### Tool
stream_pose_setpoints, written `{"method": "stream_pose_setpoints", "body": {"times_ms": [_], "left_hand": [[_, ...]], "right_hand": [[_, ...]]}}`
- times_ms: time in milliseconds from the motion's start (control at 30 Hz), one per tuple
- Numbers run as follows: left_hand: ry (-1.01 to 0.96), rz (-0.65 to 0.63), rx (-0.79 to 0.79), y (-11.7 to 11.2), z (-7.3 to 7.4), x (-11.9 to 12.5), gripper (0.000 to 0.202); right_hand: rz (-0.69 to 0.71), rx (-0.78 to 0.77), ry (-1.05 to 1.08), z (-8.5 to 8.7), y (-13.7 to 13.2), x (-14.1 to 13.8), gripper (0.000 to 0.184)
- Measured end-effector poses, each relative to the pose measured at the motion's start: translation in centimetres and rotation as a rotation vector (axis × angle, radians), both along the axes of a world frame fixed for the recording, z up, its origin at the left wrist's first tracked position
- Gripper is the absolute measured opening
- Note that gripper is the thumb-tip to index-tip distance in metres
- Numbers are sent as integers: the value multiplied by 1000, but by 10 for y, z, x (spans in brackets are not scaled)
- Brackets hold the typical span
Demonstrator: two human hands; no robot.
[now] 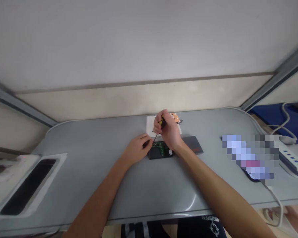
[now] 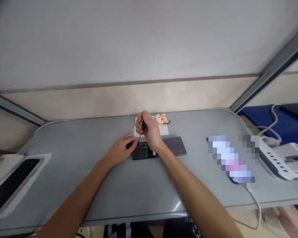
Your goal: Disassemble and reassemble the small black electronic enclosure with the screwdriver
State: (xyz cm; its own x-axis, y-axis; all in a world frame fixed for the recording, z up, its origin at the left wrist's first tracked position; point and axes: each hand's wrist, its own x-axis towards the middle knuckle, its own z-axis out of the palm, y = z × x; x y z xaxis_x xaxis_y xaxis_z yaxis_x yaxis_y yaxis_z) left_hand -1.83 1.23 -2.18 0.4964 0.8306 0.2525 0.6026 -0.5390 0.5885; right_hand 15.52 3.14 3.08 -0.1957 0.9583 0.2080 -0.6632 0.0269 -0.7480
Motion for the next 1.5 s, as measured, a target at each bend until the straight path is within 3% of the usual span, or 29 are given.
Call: {"method": "stream_pose_setpoints", "body": {"times_ms": [600, 767, 967, 1067, 1300, 1500], "left_hand": [[31, 29, 14, 0, 2, 2, 29], [22, 27, 19, 0, 2, 2, 29], [11, 15, -4, 1, 2, 1, 29], [20, 7, -28, 1, 3, 0, 30], [21, 12, -32, 3, 3, 0, 29], [11, 9, -59, 3, 1, -2, 28]], "right_hand": [[-50, 37, -12, -3, -3, 3, 37], [-66, 76, -111, -2, -6, -1, 31], [19, 134, -198, 2, -4, 10, 33], [39, 107, -156, 1, 1, 11, 34], [-79, 14, 1, -2, -1, -8, 31], [-57, 52, -23, -1, 0, 8, 21]]}}
